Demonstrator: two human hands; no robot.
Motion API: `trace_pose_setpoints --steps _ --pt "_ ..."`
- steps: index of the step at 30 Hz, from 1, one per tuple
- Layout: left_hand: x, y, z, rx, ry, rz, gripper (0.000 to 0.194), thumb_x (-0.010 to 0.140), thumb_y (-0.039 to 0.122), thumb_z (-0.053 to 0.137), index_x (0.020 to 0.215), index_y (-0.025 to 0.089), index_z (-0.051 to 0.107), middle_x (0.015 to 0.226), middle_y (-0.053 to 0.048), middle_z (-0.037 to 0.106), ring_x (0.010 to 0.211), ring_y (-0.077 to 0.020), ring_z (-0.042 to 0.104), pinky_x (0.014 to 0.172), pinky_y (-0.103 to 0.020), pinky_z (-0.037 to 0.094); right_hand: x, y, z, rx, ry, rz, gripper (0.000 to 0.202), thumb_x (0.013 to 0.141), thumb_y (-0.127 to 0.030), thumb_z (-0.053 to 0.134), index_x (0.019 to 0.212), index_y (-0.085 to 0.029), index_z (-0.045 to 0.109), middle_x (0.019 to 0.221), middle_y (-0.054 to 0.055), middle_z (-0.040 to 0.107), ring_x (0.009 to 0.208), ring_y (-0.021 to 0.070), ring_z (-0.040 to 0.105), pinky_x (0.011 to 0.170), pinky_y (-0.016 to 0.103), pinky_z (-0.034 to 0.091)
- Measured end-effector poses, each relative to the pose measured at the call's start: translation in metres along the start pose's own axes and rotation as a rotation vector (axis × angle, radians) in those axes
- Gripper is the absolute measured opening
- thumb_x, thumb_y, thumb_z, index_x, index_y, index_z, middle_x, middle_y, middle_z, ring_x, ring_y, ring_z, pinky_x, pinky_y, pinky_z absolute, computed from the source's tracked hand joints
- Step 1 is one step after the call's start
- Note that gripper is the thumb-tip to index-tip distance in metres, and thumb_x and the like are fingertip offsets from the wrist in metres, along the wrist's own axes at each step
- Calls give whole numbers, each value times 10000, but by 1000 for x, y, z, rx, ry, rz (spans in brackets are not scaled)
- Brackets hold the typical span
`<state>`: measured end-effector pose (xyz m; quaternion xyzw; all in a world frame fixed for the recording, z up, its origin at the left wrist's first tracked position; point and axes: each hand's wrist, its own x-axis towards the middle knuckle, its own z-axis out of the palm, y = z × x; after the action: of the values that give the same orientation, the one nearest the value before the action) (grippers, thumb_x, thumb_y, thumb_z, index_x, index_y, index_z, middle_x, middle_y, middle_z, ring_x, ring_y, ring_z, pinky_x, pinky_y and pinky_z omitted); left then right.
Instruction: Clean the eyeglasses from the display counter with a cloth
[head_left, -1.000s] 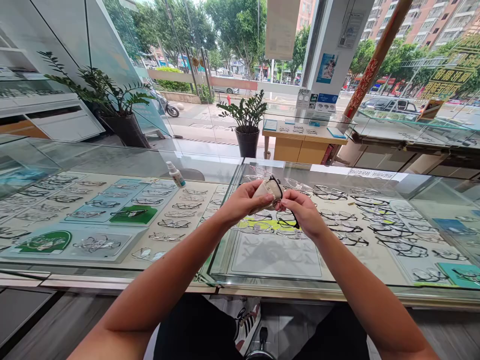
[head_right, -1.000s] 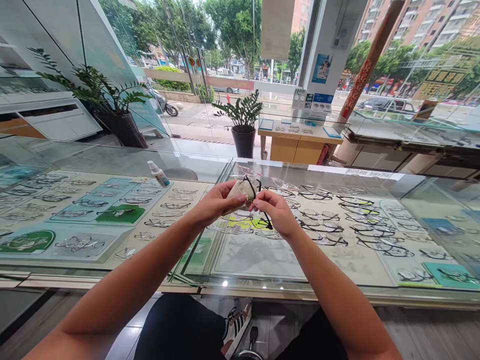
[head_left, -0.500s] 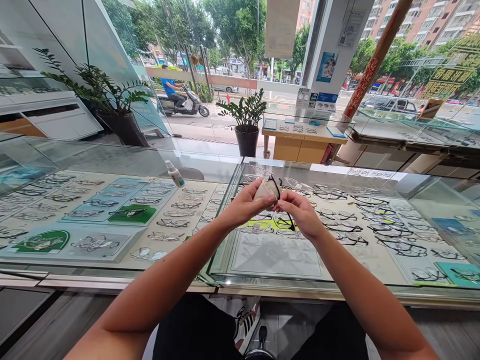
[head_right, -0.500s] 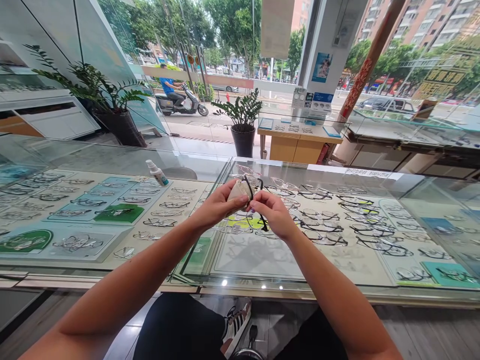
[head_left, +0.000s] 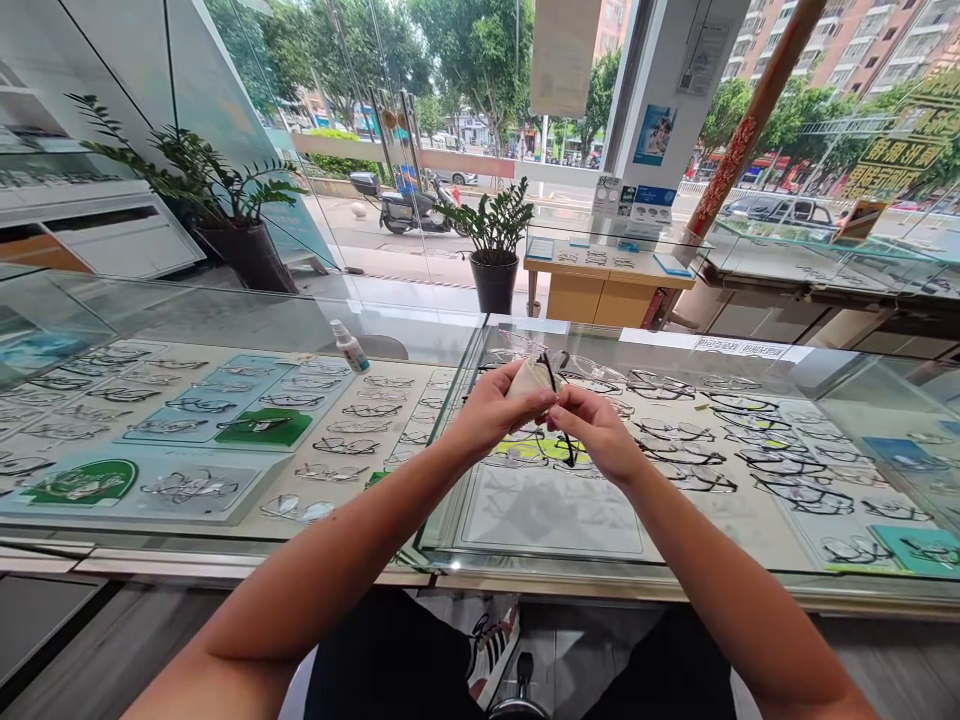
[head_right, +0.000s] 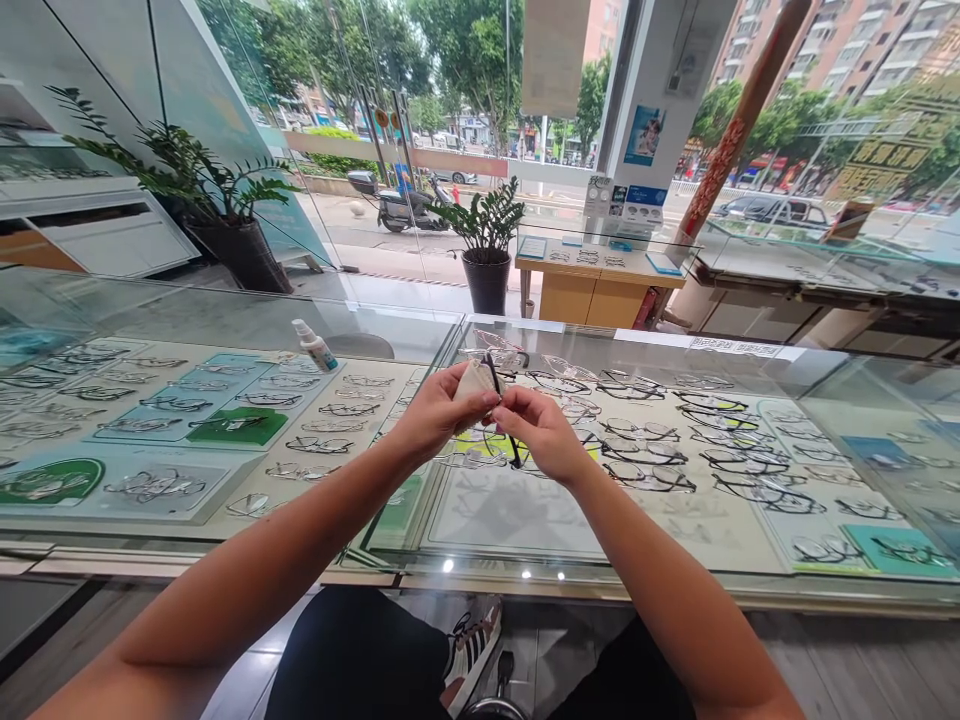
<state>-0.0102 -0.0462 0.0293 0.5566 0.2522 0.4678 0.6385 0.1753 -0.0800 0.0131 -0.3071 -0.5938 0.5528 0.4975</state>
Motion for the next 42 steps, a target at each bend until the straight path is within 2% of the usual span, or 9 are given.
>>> trace_pose_setpoints --steps 5,13,17,21,24,28,33,39,42 --pt "0 0 6 25 37 78 527 716 530 1003 771 171 620 591 43 586 495 -76 503 481 -211 386 -2 2 4 -28 -26 -23 487 881 -660 856 808 -238 624 829 10 625 826 188 559 803 355 491" --pt "-3 -5 11 90 214 149 665 792 732 892 672 198 514 522 48 510 445 -72 437 442 -224 327 -1 6 10 -36 -64 11 477 876 -674 856 846 -246 648 883 35 711 873 211 614 831 367 509" --pt "1 -5 5 80 123 92 679 824 797 829 683 187 567 516 12 572 445 -94 486 453 -231 348 0 6 6 -16 -31 23 475 861 -665 868 839 -240 655 870 36 730 838 197 608 826 359 500" --pt "7 -4 -7 109 25 32 690 846 822 795 755 157 639 613 -28 663 519 -105 541 501 -226 391 3 8 -1 -11 26 28 491 832 -674 878 810 -236 656 834 25 726 781 181 574 797 350 479" --pt "8 -3 -16 126 -53 0 681 879 809 775 811 140 674 697 -47 706 593 -123 605 559 -231 451 4 9 -5 -5 47 23 488 826 -671 876 798 -236 656 814 14 714 764 175 553 781 343 460" --pt "8 3 -24 108 -163 -24 559 907 678 837 950 131 729 824 -81 776 726 -163 712 663 -251 525 4 7 -7 21 75 25 467 818 -655 887 804 -242 669 787 -1 694 746 171 532 758 337 438" --pt "7 11 -29 90 -231 -47 490 852 536 941 1036 116 767 946 -122 815 813 -186 752 714 -264 539 3 1 -8 70 75 32 449 808 -637 903 795 -242 690 789 2 708 731 168 520 743 334 420" --pt "7 6 -23 115 -155 -48 466 808 493 980 957 115 751 826 -84 792 750 -168 732 706 -262 542 3 3 -6 66 52 46 435 818 -616 903 801 -233 698 818 12 745 744 166 506 755 335 405" --pt "7 2 -17 98 -96 -33 489 752 478 1016 944 126 736 791 -63 782 700 -158 717 670 -256 533 3 4 -5 71 54 55 447 808 -618 911 795 -227 693 793 5 713 747 163 507 757 335 399"
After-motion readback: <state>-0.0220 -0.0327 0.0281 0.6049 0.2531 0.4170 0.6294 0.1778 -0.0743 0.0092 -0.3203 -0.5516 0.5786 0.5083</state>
